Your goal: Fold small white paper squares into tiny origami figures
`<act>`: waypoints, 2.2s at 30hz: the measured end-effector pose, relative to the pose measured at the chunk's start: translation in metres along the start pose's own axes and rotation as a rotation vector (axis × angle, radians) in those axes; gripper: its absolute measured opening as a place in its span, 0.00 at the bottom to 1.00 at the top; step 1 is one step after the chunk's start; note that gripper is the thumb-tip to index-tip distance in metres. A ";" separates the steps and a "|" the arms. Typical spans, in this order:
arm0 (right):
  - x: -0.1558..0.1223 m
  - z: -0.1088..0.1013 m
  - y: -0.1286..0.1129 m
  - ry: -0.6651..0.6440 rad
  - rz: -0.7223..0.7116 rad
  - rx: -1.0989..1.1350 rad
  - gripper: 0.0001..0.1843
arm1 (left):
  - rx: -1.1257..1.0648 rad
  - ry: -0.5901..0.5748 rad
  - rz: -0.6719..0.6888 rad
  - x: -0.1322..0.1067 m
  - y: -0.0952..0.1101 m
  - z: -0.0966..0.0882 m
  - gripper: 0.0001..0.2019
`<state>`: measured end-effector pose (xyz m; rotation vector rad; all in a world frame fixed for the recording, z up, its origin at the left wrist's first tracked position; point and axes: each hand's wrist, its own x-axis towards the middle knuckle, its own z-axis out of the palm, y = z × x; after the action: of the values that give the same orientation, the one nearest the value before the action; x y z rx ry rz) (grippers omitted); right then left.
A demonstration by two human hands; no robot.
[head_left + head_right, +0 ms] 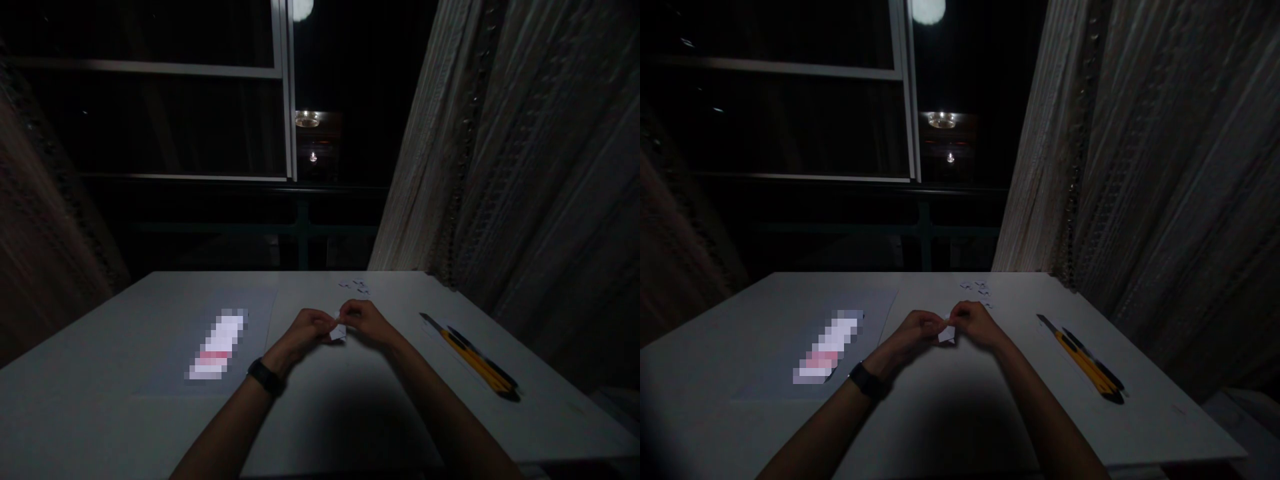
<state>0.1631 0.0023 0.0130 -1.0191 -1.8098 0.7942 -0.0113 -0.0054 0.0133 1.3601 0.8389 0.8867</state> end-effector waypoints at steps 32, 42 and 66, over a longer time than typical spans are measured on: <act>-0.007 0.011 -0.004 0.097 -0.277 -0.504 0.05 | 0.096 0.278 0.078 0.014 -0.011 0.008 0.15; 0.001 0.016 0.002 0.272 0.054 0.206 0.20 | -0.231 0.207 0.020 0.010 -0.010 0.004 0.19; -0.006 0.035 0.006 0.266 0.206 0.374 0.13 | -0.237 0.304 0.067 0.006 -0.007 -0.001 0.19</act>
<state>0.1345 -0.0036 -0.0086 -1.0158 -1.2855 1.0249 -0.0093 0.0005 0.0064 1.0670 0.8898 1.2256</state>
